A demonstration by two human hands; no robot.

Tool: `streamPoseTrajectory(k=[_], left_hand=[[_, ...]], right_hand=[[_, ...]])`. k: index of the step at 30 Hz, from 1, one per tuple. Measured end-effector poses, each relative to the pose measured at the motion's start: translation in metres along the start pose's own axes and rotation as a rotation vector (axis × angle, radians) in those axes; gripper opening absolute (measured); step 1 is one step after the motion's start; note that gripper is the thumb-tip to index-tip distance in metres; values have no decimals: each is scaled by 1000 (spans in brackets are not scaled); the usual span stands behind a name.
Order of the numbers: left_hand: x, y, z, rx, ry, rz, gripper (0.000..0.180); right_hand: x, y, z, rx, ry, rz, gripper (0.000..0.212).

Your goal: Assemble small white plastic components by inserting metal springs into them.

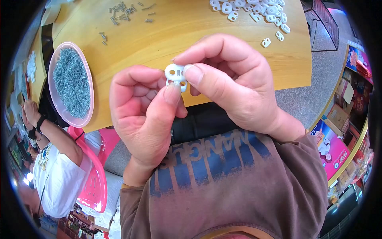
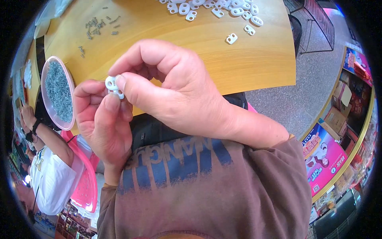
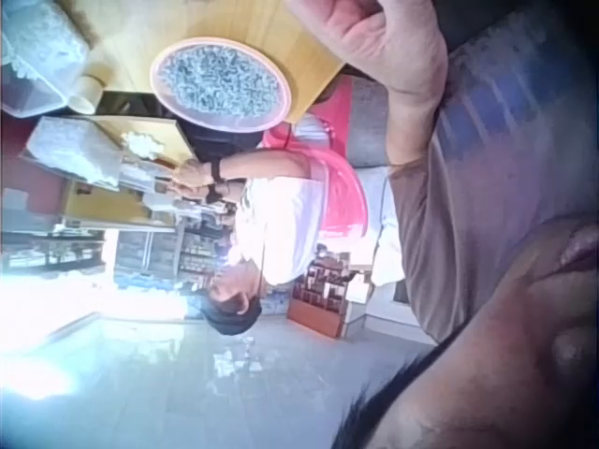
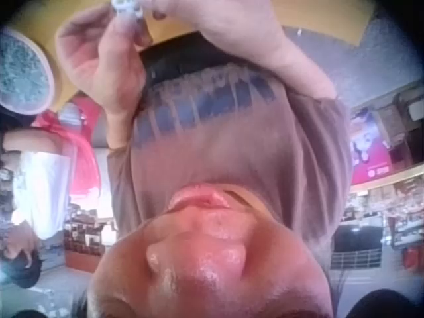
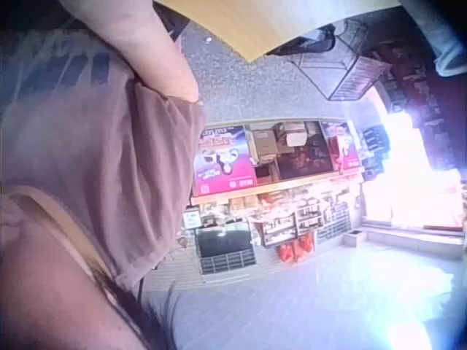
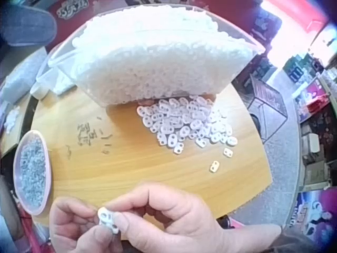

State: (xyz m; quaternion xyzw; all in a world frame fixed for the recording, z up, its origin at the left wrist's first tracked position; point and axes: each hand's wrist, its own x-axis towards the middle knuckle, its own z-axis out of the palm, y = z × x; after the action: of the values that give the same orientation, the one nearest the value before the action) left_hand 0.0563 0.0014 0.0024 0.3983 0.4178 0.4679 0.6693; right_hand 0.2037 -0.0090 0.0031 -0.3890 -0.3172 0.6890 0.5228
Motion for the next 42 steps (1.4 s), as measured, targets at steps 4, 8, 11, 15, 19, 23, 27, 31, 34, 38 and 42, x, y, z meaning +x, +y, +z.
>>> streamPoseTrajectory(k=[4, 8, 11, 15, 19, 23, 27, 31, 34, 38, 42], left_hand=[[-1, 0, 3, -9, 4, -13, 25], [-4, -2, 9, -34, 40, -30, 25], [-5, -4, 9, -44, 46, -32, 24], [-4, -6, 6, -53, 20, -15, 24], [-4, -6, 6, -52, 33, -11, 22], [-3, -6, 5, -47, 41, -2, 19], [-2, -7, 4, -41, 13, -5, 18], [-2, -8, 4, -34, 29, 14, 18], [-3, -8, 6, -43, 23, 22, 18], [-3, -10, 5, -67, -9, 31, 18], [-4, -11, 6, -80, -47, 64, 21]], right_hand=[[-1, 11, -1, -95, 19, -153, 14], [-3, 11, -3, -273, 48, -263, 13], [-4, 8, -2, -214, 69, -214, 13], [-3, 8, 0, -179, 78, -176, 13], [-1, 10, 1, -140, 84, -154, 13], [0, 11, 2, -159, 78, -141, 13], [-1, 10, 1, -154, 73, -124, 14], [0, 10, 1, -132, 54, -97, 14], [-2, 9, 1, -124, 59, -89, 14], [-3, 9, -2, -105, 46, -104, 14], [-4, 7, -2, -69, 50, -86, 14]])
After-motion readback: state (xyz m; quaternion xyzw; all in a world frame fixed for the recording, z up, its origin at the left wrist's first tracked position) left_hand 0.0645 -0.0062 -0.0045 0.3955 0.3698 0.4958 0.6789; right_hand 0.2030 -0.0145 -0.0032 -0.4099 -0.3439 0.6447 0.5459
